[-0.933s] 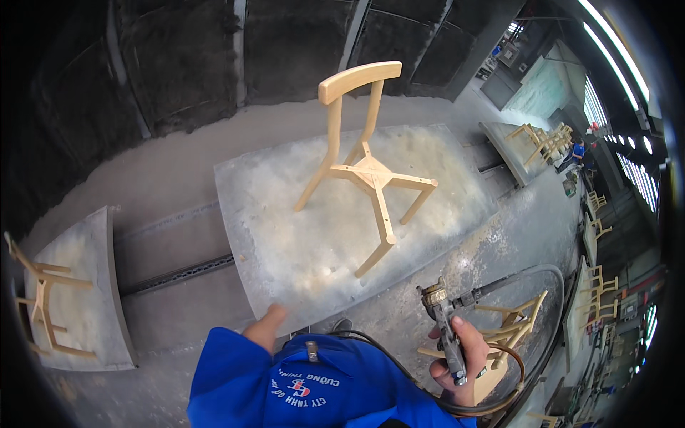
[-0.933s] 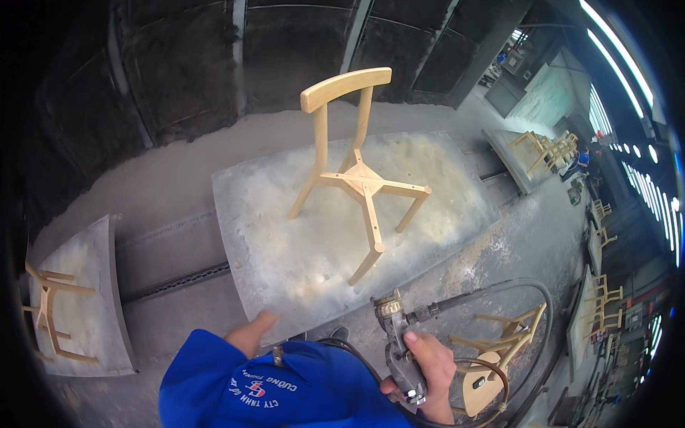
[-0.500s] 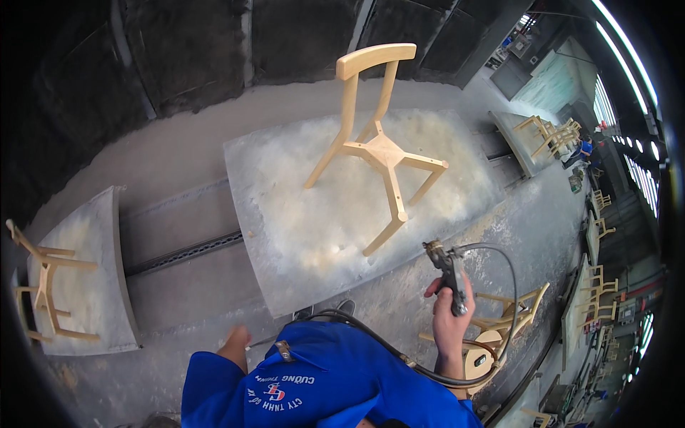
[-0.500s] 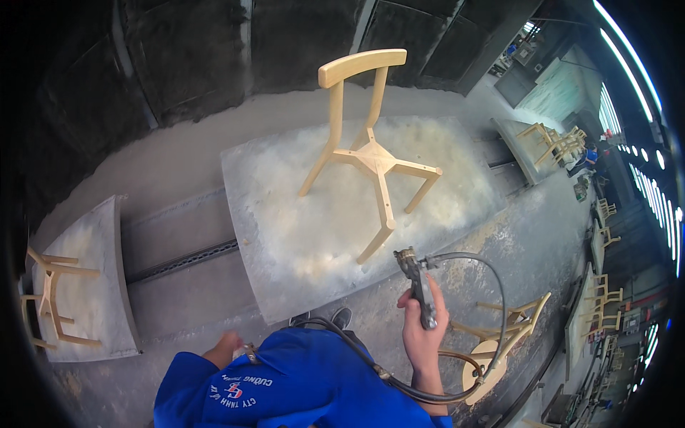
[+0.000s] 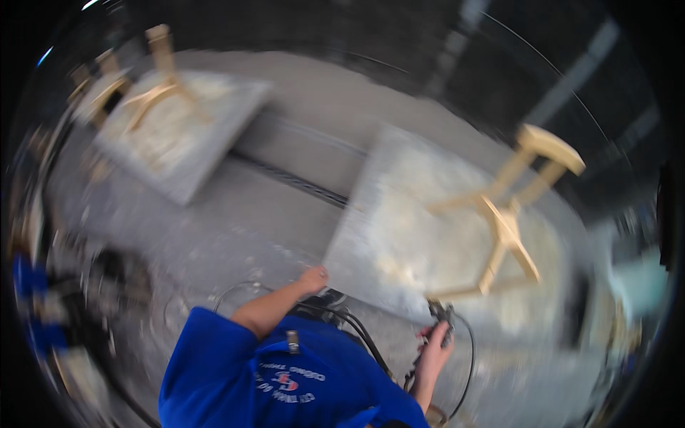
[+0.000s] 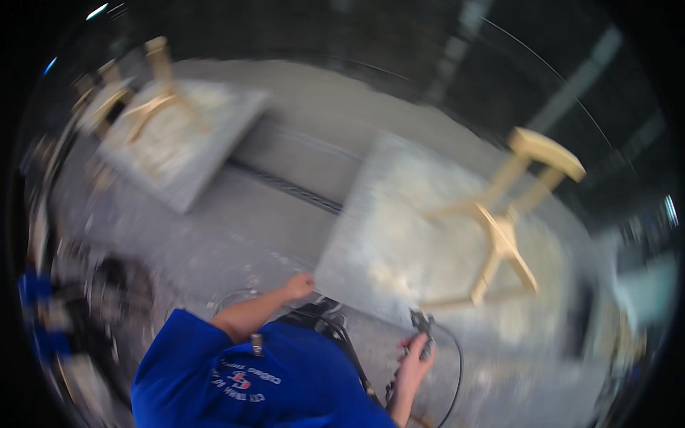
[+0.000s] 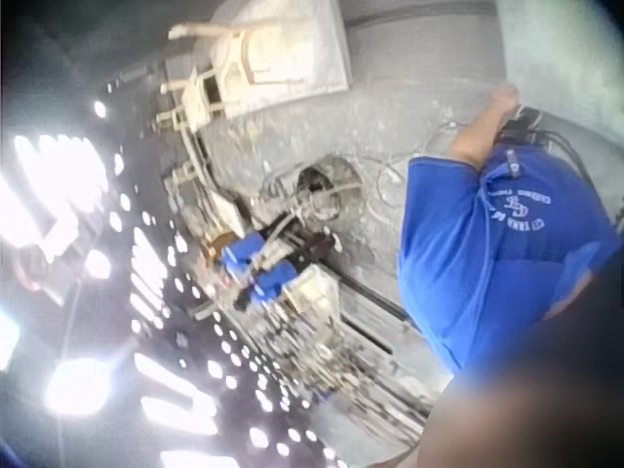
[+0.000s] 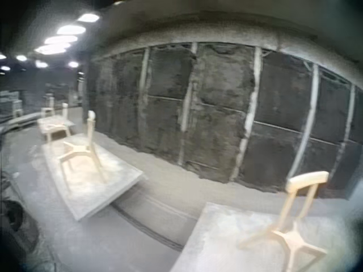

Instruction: The person uses a spray gun to apply a coating to wooden chair frames on a factory floor. They repeatedly pick up chairs, rotate them to expose different sides, and spray them before placing them back down. Other workers are visible in the background performing similar tasks.

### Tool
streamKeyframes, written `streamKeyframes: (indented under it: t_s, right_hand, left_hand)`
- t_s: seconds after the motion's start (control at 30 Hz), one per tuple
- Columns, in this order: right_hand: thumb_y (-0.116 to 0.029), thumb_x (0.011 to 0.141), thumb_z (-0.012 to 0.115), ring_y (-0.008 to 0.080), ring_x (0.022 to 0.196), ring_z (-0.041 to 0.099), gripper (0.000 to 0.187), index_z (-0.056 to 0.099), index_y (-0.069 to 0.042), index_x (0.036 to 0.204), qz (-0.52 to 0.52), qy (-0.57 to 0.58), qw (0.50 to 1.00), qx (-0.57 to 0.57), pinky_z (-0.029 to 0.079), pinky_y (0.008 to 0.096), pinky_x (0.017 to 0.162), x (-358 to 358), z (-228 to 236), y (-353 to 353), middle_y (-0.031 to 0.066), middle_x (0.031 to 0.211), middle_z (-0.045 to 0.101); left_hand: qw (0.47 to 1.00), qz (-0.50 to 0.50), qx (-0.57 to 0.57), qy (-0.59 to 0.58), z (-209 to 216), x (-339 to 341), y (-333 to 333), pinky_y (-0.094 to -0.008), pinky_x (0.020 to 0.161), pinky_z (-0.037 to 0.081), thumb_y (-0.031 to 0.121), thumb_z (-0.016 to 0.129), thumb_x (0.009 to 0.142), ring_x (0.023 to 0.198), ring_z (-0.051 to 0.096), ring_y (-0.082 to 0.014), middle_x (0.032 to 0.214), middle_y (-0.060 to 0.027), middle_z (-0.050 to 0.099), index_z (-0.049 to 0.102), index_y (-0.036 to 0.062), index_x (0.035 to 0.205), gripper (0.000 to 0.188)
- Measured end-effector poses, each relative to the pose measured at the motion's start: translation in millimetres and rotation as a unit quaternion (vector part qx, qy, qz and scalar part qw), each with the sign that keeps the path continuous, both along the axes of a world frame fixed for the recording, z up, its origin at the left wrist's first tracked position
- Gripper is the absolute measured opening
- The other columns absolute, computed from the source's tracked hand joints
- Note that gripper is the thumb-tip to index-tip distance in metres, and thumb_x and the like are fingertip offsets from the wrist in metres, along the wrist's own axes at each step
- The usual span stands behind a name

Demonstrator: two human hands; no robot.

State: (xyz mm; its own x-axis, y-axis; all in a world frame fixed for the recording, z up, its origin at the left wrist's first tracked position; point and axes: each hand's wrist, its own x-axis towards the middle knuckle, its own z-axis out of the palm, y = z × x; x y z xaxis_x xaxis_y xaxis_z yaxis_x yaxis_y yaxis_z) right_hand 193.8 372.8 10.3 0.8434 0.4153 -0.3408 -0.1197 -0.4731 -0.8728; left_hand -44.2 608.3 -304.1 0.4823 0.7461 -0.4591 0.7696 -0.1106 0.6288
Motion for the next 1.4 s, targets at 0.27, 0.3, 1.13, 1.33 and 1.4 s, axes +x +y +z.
streamKeyframes:
  t_s: [0.27,0.3,1.13,1.33,1.4]
  right_hand:
    - [-0.048,0.106,0.045,0.0112,0.062,0.061,0.045,0.055,-0.005,0.113,0.201,0.077,0.97,0.111,0.036,0.0204,0.044,-24,16,89,0.0046,0.075,0.062]
    - [-0.048,0.106,0.045,0.0112,0.062,0.061,0.045,0.055,-0.005,0.113,0.229,0.078,0.962,0.127,0.036,0.0204,0.044,-35,26,104,0.0047,0.075,0.062]
    - [-0.051,0.105,0.046,0.0158,0.074,0.064,0.05,0.056,-0.002,0.105,0.652,0.234,0.687,0.221,0.041,0.0232,0.049,-568,109,368,0.01,0.086,0.066]
    - [-0.057,0.104,0.043,0.0177,0.072,0.064,0.057,0.056,-0.002,0.102,0.623,0.306,0.699,0.174,0.04,0.0245,0.047,-639,93,447,0.0102,0.085,0.065]
    - [-0.058,0.103,0.044,0.0176,0.072,0.064,0.057,0.056,-0.002,0.102,0.615,0.3,0.708,0.178,0.039,0.0246,0.046,-665,80,481,0.0099,0.084,0.065]
  left_hand:
    - [0.923,0.336,-0.054,0.178,-28,-239,-75,-0.0526,0.088,0.053,0.023,0.06,0.079,0.103,0.067,-0.0436,0.107,-0.0271,0.07,0.073,-0.0028,0.098,0.035]
    - [0.944,0.267,0.007,0.195,-34,-268,-87,-0.0491,0.076,0.057,0.021,0.059,0.079,0.085,0.072,-0.0416,0.09,-0.027,0.072,0.073,-0.0049,0.087,0.031]
    - [0.965,0.203,0.165,-0.027,147,-508,53,-0.0509,0.116,0.035,0.023,0.082,0.073,0.142,0.035,-0.0452,0.157,-0.0234,0.034,0.034,0.0253,0.156,0.096]
    - [0.96,0.18,0.182,-0.113,145,-556,117,-0.0499,0.104,0.045,0.022,0.072,0.081,0.13,0.047,-0.0405,0.131,-0.0188,0.056,0.063,0.0113,0.121,0.042]
    - [0.94,0.232,0.193,-0.158,147,-597,143,-0.048,0.096,0.048,0.02,0.068,0.083,0.113,0.058,-0.0389,0.107,-0.0183,0.063,0.061,0.0053,0.111,0.032]
